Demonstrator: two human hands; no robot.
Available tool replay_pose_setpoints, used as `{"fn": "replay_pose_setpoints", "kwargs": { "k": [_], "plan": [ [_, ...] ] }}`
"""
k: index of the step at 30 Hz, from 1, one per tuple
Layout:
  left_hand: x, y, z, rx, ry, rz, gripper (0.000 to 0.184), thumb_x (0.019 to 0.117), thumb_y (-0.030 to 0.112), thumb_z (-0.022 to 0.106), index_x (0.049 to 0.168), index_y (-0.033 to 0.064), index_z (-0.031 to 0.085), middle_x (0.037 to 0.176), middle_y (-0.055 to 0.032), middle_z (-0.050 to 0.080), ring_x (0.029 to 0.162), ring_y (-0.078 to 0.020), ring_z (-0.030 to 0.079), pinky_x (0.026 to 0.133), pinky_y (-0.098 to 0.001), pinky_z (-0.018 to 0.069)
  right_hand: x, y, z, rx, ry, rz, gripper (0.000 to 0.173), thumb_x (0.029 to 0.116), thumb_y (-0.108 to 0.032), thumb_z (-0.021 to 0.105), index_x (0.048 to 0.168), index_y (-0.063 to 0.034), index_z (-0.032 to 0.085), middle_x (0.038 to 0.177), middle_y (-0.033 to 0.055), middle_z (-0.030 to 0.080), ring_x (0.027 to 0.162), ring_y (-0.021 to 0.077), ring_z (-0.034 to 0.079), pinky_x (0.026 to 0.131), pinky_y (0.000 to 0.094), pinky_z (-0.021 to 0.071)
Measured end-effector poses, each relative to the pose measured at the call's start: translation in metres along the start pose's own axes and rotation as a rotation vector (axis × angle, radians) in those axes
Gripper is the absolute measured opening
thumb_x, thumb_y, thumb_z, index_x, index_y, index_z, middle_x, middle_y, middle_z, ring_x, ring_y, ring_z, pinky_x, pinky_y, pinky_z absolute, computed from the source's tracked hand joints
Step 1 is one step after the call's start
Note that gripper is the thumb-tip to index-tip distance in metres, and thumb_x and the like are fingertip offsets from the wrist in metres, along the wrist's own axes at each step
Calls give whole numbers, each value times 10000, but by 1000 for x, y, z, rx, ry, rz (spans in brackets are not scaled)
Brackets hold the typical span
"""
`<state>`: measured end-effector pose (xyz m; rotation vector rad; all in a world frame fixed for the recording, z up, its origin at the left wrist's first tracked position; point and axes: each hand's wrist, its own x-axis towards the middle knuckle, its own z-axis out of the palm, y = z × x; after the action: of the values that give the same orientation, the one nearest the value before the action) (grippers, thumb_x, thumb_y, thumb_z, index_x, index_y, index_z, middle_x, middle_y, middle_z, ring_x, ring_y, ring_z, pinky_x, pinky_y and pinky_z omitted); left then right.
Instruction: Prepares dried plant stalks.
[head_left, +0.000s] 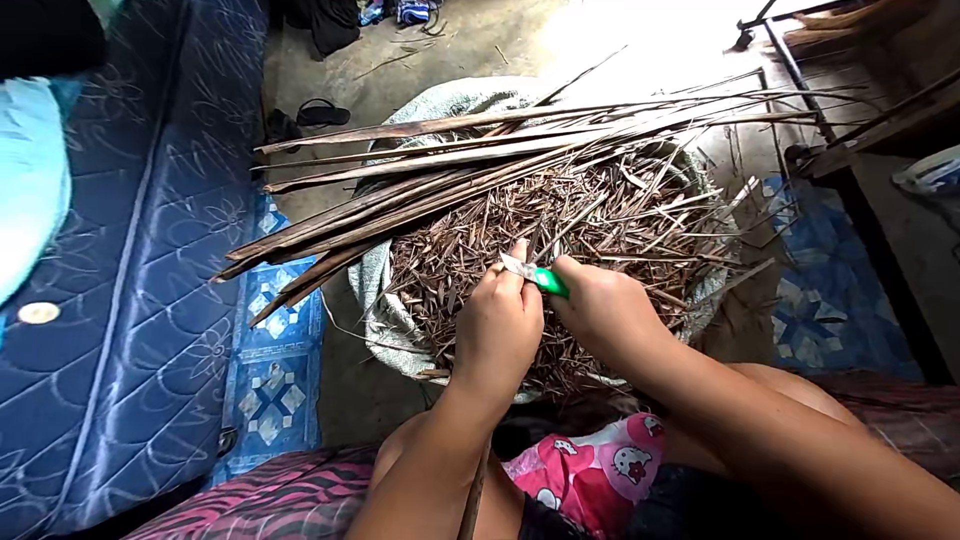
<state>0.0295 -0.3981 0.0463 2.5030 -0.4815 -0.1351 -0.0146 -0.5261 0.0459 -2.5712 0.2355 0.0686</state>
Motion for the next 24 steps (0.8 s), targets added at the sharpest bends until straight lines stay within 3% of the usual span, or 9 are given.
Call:
{"fn": "replay_pose_setpoints", "kwargs": {
  "k": [3, 7, 10, 13, 15, 16, 19, 21, 24],
  "plan": [
    [2, -2, 0, -2, -7, -8, 402, 1021, 105, 487, 1387, 68, 649, 1167, -157, 739, 970, -285, 724, 808, -450, 571, 3, -1, -1, -55, -28, 22, 104, 975, -128, 631, 937, -32, 643, 721, 145, 653, 716, 357, 700, 590, 502, 520],
    [3, -3, 1, -24, -10, 4, 372, 1029, 127, 487, 1336, 55, 684, 1160, -148, 740, 974, -262, 723, 820, -439, 569, 3, 3, 4, -106, 105, -20, 103, 934, -105, 670, 878, -24, 641, 668, 142, 635, 654, 351, 695, 536, 482, 513],
    [3, -4, 2, -40, -10, 8, 291, 1035, 151, 501, 1063, 19, 759, 1136, -133, 740, 962, -235, 719, 804, -426, 568, 6, 6, 6, -122, 134, -17, 109, 927, -97, 689, 870, -21, 637, 665, 142, 627, 650, 353, 691, 534, 481, 513],
    [4, -4, 3, -44, 4, 15, 276, 1034, 155, 512, 915, 2, 709, 862, -117, 664, 765, -226, 651, 670, -411, 530, 12, 12, 7, -125, 135, 17, 103, 953, -102, 660, 898, -18, 639, 683, 157, 641, 664, 375, 698, 539, 507, 517],
    [2, -5, 0, -57, 28, 36, 330, 1053, 180, 508, 1248, 18, 720, 934, -130, 729, 778, -219, 684, 706, -403, 562, 20, 20, -4, -111, 102, 122, 121, 1007, -119, 612, 989, -4, 644, 753, 207, 670, 722, 436, 704, 576, 585, 528],
    [2, -5, -1, -50, 42, 48, 368, 1055, 182, 495, 1346, 46, 674, 947, -122, 734, 764, -205, 679, 699, -386, 560, 24, 24, -10, -107, 113, 157, 123, 1015, -122, 608, 1009, -4, 642, 769, 213, 672, 732, 447, 702, 582, 597, 527],
    [2, -5, 1, -26, 79, 62, 360, 1037, 155, 507, 1327, 40, 685, 938, -124, 726, 760, -216, 673, 681, -386, 551, 15, 14, -15, -18, 123, 116, 108, 987, -118, 630, 964, -13, 634, 727, 177, 643, 685, 398, 678, 571, 566, 517],
    [2, -1, 0, -22, 49, 21, 321, 1013, 112, 529, 1258, 28, 717, 1089, -149, 750, 935, -268, 730, 796, -445, 579, 4, 3, -5, 35, 51, 47, 122, 976, -137, 629, 941, -22, 645, 714, 152, 645, 689, 359, 686, 582, 526, 523],
    [2, -2, 2, -6, 20, -5, 409, 1001, 92, 503, 1380, 57, 652, 1128, -167, 740, 948, -290, 724, 793, -464, 570, 1, -2, 1, 6, -41, 40, 111, 984, -133, 613, 957, -32, 649, 737, 143, 660, 732, 347, 704, 610, 503, 532]
  ]
}}
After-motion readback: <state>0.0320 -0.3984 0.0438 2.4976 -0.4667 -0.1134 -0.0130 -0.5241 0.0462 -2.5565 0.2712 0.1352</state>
